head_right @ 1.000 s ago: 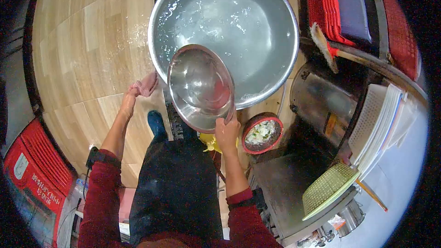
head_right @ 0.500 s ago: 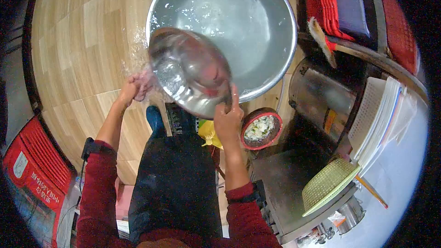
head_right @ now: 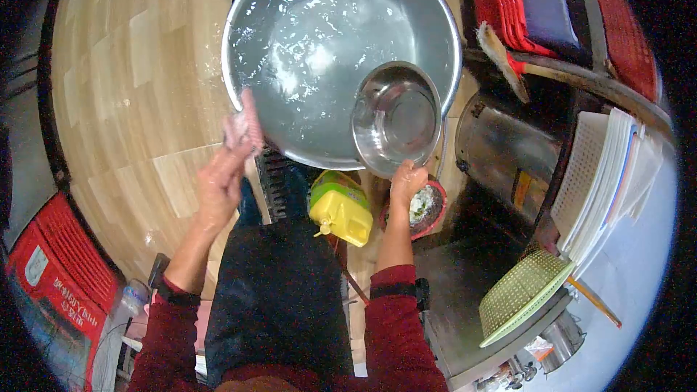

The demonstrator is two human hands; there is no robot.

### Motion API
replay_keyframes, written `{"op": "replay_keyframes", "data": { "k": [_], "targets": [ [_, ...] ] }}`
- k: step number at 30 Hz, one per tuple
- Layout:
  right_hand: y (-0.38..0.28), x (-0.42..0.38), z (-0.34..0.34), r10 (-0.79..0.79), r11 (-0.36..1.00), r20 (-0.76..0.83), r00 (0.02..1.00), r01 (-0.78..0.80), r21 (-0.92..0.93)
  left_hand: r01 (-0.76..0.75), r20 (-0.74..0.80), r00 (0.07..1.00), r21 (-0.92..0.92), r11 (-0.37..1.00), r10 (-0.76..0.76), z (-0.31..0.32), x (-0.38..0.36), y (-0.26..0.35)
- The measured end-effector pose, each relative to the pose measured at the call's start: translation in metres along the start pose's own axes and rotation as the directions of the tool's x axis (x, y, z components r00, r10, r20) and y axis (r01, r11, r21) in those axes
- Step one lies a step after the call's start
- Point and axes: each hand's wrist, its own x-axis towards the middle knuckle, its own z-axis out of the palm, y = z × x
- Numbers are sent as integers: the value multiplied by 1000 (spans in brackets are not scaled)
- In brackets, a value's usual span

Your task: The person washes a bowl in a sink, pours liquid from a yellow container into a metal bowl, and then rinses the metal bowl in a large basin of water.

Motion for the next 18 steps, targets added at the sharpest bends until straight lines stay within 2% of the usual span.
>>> {"op": "replay_keyframes", "data": {
  "k": [1, 3, 4, 6, 7, 9, 10, 11, 12, 13, 14, 16, 17, 18],
  "targets": [
    [13, 4, 4, 1, 1000, -6, 1000, -1, -2, -4, 2, 1000, -5, 1000, 4, 13, -1, -1],
    [35, 12, 12, 9, 1000, -65, 998, -9, -8, 48, 334, 937, 174, 983, -105, 51, -15, -17],
    [39, 14, 13, 8, 1000, -64, 998, -9, -14, 53, 336, 935, 171, 984, -109, 74, -25, -34],
    [44, 18, 18, -144, 989, -59, 988, 146, 17, 18, 408, 900, 310, 950, -150, 122, -51, -79],
    [45, 20, 22, -146, 989, -55, 988, 147, 13, 23, 409, 899, 308, 951, -154, 137, -65, -96],
    [45, 22, 30, -101, 995, -46, 994, 102, 13, 309, 400, 832, 241, 920, -384, 156, -84, -114],
    [44, 23, 30, -102, 995, -45, 994, 102, 4, 314, 405, 829, 235, 920, -386, 160, -88, -117],
    [43, 24, 31, 73, 996, 102, 992, -78, 46, 358, 207, 896, 187, 915, -393, 164, -90, -121],
    [42, 23, 33, 237, 963, 249, 939, -261, 65, 390, -2, 919, 131, 911, -394, 164, -86, -120],
    [42, 19, 39, 321, 832, 340, 884, -435, 345, 444, -78, 896, 168, 880, -437, 157, -74, -108],
    [48, 17, 42, 326, 830, 343, 881, -441, 343, 444, -75, 896, 173, 879, -438, 164, -71, -109],
    [69, 14, 53, 223, 717, 324, 920, -379, 585, 651, -154, 732, -129, 748, -664, 182, -69, -122],
    [80, 12, 54, 294, 621, 410, 863, -499, 605, 694, -66, 672, -291, 658, -738, 203, -82, -152],
    [71, 6, 46, 327, 591, 481, 813, -574, 567, 692, -69, 673, -291, 661, -736, 199, -75, -160]
  ]
}}
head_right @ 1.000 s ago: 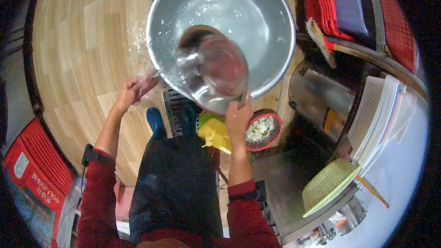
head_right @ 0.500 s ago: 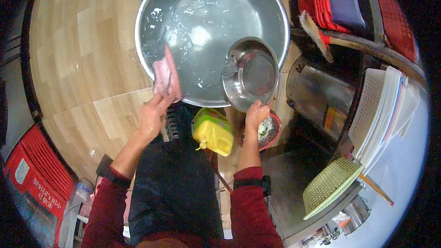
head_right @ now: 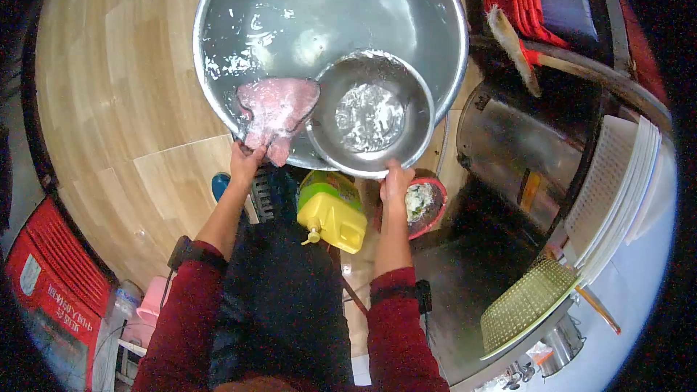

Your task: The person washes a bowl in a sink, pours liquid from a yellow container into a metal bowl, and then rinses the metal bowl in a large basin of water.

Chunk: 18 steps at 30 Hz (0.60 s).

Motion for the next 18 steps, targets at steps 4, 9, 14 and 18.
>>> {"op": "replay_keyframes", "data": {
  "k": [4, 9, 14, 18],
  "targets": [
    [6, -35, -19, 125, 992, 73, 990, -126, 17, 249, 338, 873, 313, 917, -352, -20, 1, 25],
    [12, -75, -20, 10, 994, -6, 1000, -11, -105, 233, 513, 853, -220, 947, -91, -63, -2, 60],
    [-2, -123, -7, -145, 896, 105, 984, 176, -407, 517, 542, 829, -652, 554, -135, -113, -8, 80],
    [-88, -207, 63, -88, 836, 298, 951, 233, -497, 524, 530, 847, -814, 251, -46, -155, 9, 36]
  ]
}}
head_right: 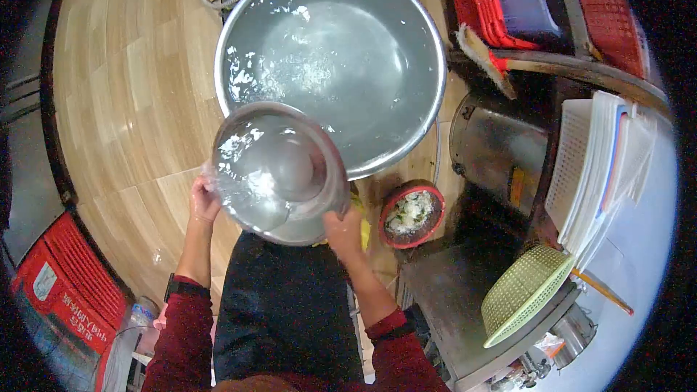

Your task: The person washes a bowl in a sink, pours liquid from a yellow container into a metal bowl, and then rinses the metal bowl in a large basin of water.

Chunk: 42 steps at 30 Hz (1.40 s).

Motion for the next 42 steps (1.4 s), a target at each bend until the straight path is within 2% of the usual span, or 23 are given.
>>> {"op": "replay_keyframes", "data": {
  "k": [1, 3, 5, 8, 10, 12, 14, 16, 17, 18, 20, 21, 22, 24, 26, 28, 33, 35, 36, 37, 38, 40, 42],
  "targets": [
    [-1, -6, 7, 44, 995, 44, 998, -40, -96, 26, -157, 987, 13, 1000, -23, 48, -14, 12],
    [-21, -12, 20, 81, 980, 75, 994, -66, -188, 87, -156, 985, 44, 995, -80, 55, -17, 27],
    [-66, -23, 31, -53, 989, 253, 966, 85, -119, 222, -148, 964, -2, 975, -220, 65, -20, 42],
    [-93, -24, 42, -240, 949, 268, 933, 284, -138, 317, -289, 912, 50, 947, -290, 62, -10, 55],
    [-86, -16, 50, -331, 929, 233, 915, 358, -88, 333, -242, 915, 6, 943, -322, 75, -5, 61],
    [-83, -9, 51, -533, 841, 110, 839, 540, -39, 231, -130, 971, 277, 933, -202, 82, 4, 65],
    [-75, 3, 43, -405, 908, 72, 911, 410, -82, 193, -148, 979, 434, 880, -142, 65, 26, 64],
    [-50, 26, 34, -269, 957, 26, 963, 270, -107, 34, -81, 996, 737, 675, 39, 71, 33, 64],
    [-23, 43, 31, -152, 972, 19, 988, 153, -178, 148, -214, 977, 695, 703, 5, 89, 29, 66],
    [-5, 54, 28, -31, 969, -1, 1000, 30, -245, 158, -205, 979, 705, 691, -15, 86, 32, 70],
    [6, 69, 21, 3, 988, -99, 995, -18, -152, 133, 101, 973, 497, 857, -209, 65, 43, 87],
    [13, 77, 19, 32, 997, -162, 986, -43, -66, 123, 111, 973, 499, 858, -204, 54, 44, 92],
    [28, 87, 20, 44, 997, -184, 982, -56, -58, 138, 118, 967, 508, 850, -227, 64, 34, 90],
    [68, 115, 29, -139, 959, -452, 881, 7, -282, 123, 35, 986, 486, 865, -160, 98, 9, 90],
    [77, 124, 27, -114, 958, -508, 854, -41, -283, 149, 2, 985, 485, 861, -172, 86, 2, 88],
    [63, 121, 29, 34, 970, -591, 806, -168, -174, 168, -29, 984, 485, 858, -176, 63, -3, 91],
    [63, 138, 61, 134, 979, -581, 803, -200, -50, 383, 110, 897, 286, 878, -427, -38, -5, 99],
    [106, 160, 91, 132, 983, -591, 795, -181, -24, 392, -27, 913, 331, 858, -407, -33, -17, 91],
    [137, 174, 108, 268, 963, -504, 821, -229, 140, 394, -155, 919, 369, 842, -362, -21, -26, 86],
    [155, 180, 116, 386, 912, -394, 834, -282, 296, 345, -21, 925, 466, 815, -380, 13, -35, 74],
    [153, 170, 113, 398, 906, -398, 826, -287, 310, 353, -23, 920, 478, 804, -390, 12, -34, 73],
    [138, 130, 99, 445, 528, -81, 892, -189, 828, 425, -124, 903, 409, 807, -412, 0, -40, 71],
    [144, 102, 88, 491, 483, -84, 867, -191, 855, 436, -169, 898, 468, 769, -407, -20, -41, 71]
  ]
}}
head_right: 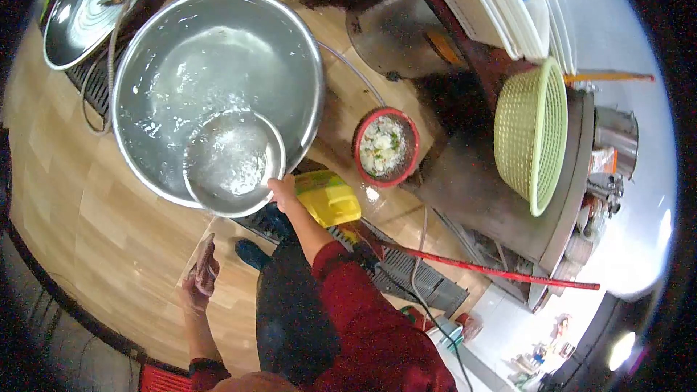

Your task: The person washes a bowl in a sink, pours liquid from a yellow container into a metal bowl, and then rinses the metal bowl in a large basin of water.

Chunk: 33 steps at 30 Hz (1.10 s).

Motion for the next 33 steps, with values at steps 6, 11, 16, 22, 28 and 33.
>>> {"op": "replay_keyframes", "data": {
  "k": [6, 11, 16, 22, 28, 33],
  "targets": [
    [-17, -56, -72, 54, 999, 39, 998, -54, 9, 55, 86, 994, 135, 989, -68, -29, 15, -15],
    [-13, -121, -139, 29, 970, 138, 990, -61, 233, 99, 110, 984, 295, 950, -137, 17, 7, -8],
    [-17, -228, -188, 164, 866, -306, 938, 12, 499, -60, 106, 994, 507, 860, 7, 15, -3, -12],
    [-3, -257, -262, 95, 814, -225, 970, 54, 579, 46, 65, 994, 509, 860, -91, 15, -26, -16],
    [-79, -125, -376, 246, 788, -345, 906, 20, 615, 116, 115, 973, 509, 853, -201, 46, -41, -46],
    [-193, 8, -481, 86, 762, -291, 953, 125, 635, -57, 87, 996, 701, 711, -7, 31, -16, -83]
  ]
}}
